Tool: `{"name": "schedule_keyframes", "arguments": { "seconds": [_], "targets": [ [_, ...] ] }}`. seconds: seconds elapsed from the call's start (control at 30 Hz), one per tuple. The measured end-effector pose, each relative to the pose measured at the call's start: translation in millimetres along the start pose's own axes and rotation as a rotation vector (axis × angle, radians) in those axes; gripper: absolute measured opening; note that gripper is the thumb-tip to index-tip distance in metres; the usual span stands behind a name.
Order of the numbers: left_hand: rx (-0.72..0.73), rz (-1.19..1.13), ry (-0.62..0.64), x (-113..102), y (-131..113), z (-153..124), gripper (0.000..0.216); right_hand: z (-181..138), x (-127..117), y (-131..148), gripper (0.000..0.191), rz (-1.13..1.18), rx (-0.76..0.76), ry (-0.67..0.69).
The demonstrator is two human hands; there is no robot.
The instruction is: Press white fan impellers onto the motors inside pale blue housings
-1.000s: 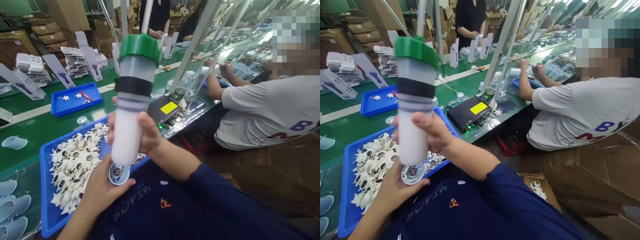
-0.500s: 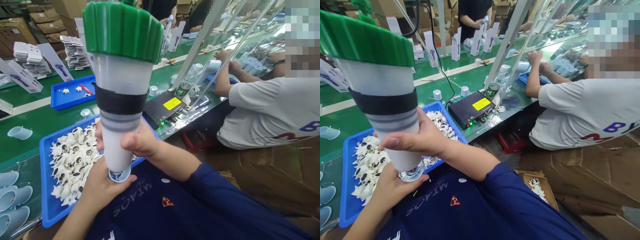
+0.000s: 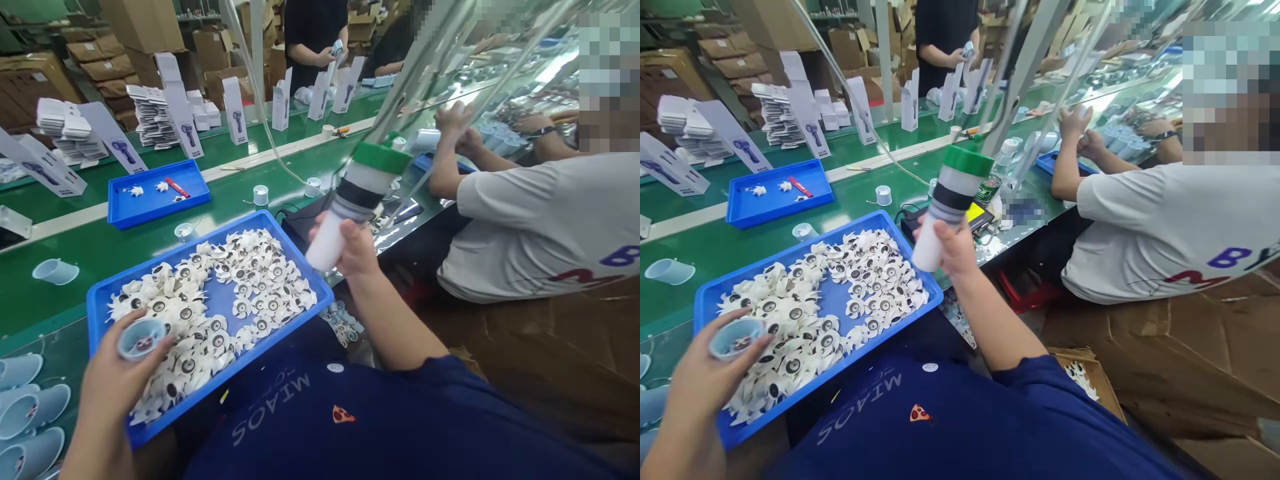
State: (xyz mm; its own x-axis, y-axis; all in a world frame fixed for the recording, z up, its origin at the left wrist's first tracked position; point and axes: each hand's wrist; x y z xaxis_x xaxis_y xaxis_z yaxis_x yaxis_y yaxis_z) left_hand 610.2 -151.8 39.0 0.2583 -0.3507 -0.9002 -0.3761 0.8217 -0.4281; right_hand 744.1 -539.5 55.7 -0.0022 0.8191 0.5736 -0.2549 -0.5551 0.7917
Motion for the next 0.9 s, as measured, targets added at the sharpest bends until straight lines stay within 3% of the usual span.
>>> {"name": "schedule_keyframes", "arguments": {
  "seconds": [0.1,0.17,0.2,0.23,0.3,0.37,0.4,0.43,0.5,0.57,0.67,0.8,0.9],
  "targets": [
    [-0.124,-0.362,-0.206,6.4,21.2,-3.8,0.062,-0.4,-41.6,-2.5,0.088,-0.344,-0.330,-0.171],
    [-0.128,-0.456,-0.245,9.0,19.2,-7.5,0.060,-12.2,-45.6,-5.9,0.089,-0.617,-0.699,-0.210],
    [-0.132,-0.435,-0.244,9.2,15.5,-8.6,0.060,-20.9,-39.3,-8.8,0.081,-0.725,-0.896,-0.148],
    [-0.138,-0.402,-0.239,8.7,11.3,-9.2,0.061,-30.4,-27.6,-12.9,0.067,-0.801,-1.058,0.002],
    [-0.147,-0.362,-0.227,6.9,4.0,-9.3,0.062,-48.2,8.9,-25.6,0.034,-0.858,-1.186,0.546],
    [-0.154,-0.345,-0.242,5.3,0.2,-9.1,0.065,-58.9,55.5,-45.0,0.026,-0.973,-0.903,1.190],
    [-0.157,-0.340,-0.265,4.8,-0.4,-9.4,0.067,-60.8,78.9,-57.1,0.032,-1.052,-0.711,1.356],
    [-0.158,-0.337,-0.289,4.6,-0.2,-10.1,0.069,-60.8,100.5,-70.3,0.038,-1.139,-0.527,1.422],
    [-0.157,-0.331,-0.323,4.8,1.6,-12.7,0.071,-57.4,134.1,-97.4,0.048,-1.294,-0.234,1.421],
    [-0.156,-0.325,-0.328,5.8,4.9,-15.9,0.069,-53.3,150.3,-119.7,0.052,-1.381,-0.086,1.400],
    [-0.129,-0.352,-0.325,8.4,12.0,-19.6,0.064,-50.7,142.1,-132.1,0.048,-1.340,-0.146,1.478],
    [-0.078,-0.410,-0.318,12.5,21.0,-17.8,0.065,-52.6,102.8,-116.3,0.032,-1.160,-0.311,1.796],
    [-0.047,-0.416,-0.333,14.4,22.7,-12.6,0.069,-55.4,85.8,-107.3,0.027,-1.179,-0.272,1.869]
  ]
}}
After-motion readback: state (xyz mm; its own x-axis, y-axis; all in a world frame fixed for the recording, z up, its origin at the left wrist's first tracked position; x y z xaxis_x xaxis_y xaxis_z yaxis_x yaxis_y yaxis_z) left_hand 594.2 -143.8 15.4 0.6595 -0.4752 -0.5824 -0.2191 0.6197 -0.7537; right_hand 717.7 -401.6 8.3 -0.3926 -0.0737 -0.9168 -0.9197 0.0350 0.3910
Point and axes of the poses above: each hand's wrist, its own z-axis towards the middle knuckle, its own x-axis out of the palm, y = z × x, and after that the axes turned 13 degrees about z, right-handed
